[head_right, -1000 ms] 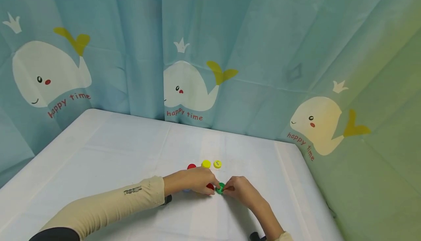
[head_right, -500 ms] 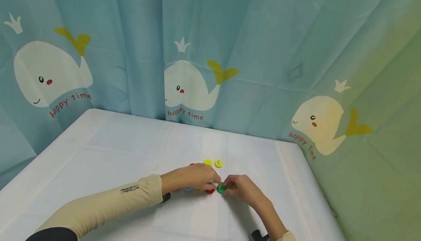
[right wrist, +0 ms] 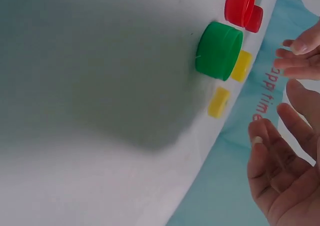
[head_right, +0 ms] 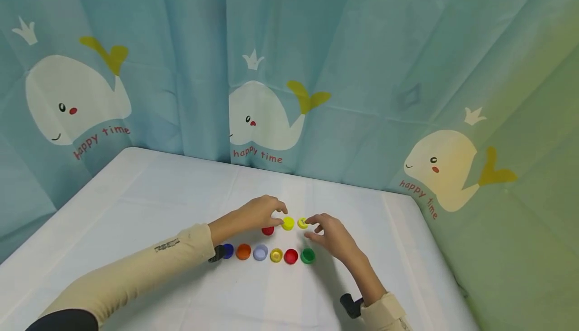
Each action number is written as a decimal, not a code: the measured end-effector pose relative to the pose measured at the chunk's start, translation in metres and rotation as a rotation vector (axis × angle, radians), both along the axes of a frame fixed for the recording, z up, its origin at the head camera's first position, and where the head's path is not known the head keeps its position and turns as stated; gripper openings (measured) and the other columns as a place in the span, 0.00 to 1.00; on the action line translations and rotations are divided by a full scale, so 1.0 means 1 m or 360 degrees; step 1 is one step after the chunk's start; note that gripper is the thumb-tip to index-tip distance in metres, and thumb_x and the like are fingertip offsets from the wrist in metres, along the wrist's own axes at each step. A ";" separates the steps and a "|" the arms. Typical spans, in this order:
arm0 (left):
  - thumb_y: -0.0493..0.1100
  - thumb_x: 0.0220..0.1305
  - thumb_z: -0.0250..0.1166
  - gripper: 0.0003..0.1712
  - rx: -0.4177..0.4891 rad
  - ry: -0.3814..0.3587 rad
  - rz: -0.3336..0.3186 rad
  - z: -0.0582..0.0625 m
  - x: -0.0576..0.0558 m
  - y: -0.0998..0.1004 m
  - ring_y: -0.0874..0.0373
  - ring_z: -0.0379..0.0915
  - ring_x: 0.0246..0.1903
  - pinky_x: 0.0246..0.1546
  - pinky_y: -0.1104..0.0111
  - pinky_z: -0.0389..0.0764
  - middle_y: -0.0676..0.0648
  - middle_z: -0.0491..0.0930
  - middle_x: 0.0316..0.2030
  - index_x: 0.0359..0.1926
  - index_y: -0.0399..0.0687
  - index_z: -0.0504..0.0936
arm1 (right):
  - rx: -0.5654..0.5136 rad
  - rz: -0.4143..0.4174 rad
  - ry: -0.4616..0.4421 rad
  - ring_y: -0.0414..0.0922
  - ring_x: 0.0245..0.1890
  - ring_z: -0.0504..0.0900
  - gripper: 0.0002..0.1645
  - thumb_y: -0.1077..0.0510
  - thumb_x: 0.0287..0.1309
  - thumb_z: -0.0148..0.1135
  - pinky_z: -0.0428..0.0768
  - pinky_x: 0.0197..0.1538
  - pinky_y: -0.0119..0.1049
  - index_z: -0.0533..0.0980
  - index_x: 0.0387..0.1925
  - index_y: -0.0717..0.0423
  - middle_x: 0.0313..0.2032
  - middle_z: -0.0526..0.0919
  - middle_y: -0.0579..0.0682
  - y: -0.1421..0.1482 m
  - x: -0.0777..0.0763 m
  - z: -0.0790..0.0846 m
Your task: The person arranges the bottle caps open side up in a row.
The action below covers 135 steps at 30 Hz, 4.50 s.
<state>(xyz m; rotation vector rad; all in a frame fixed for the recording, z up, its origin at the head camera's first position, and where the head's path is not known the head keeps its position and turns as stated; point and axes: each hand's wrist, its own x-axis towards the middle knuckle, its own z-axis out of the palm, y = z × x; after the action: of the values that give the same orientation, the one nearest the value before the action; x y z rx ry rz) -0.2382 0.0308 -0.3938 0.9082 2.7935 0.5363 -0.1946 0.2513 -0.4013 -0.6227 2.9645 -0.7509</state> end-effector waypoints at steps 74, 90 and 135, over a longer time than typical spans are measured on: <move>0.39 0.62 0.64 0.18 0.0912 -0.0384 0.0242 -0.012 0.007 -0.027 0.58 0.75 0.25 0.29 0.72 0.77 0.46 0.81 0.28 0.50 0.32 0.79 | -0.0279 0.0242 -0.0050 0.41 0.31 0.81 0.18 0.58 0.58 0.65 0.79 0.36 0.28 0.77 0.49 0.60 0.34 0.83 0.46 -0.051 -0.025 -0.004; 0.43 0.62 0.64 0.11 0.1187 -0.0263 0.0240 -0.003 0.022 -0.029 0.58 0.76 0.35 0.39 0.71 0.78 0.51 0.80 0.34 0.43 0.43 0.81 | -0.0579 0.0131 -0.0087 0.45 0.32 0.82 0.14 0.55 0.57 0.65 0.80 0.36 0.32 0.79 0.44 0.56 0.35 0.83 0.45 -0.050 -0.020 0.012; 0.44 0.61 0.65 0.07 0.0954 0.0103 -0.0078 -0.018 0.043 0.018 0.64 0.75 0.37 0.36 0.79 0.73 0.58 0.82 0.38 0.39 0.49 0.85 | -0.0410 0.0191 0.0165 0.37 0.33 0.80 0.08 0.59 0.53 0.68 0.80 0.39 0.33 0.80 0.37 0.50 0.33 0.82 0.37 0.006 0.020 0.011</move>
<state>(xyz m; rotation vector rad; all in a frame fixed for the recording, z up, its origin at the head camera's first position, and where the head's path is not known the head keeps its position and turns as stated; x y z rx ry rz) -0.1948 0.0485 -0.4116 1.0990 2.6859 1.4026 -0.1745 0.2575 -0.3905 -0.8692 2.9104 -1.1321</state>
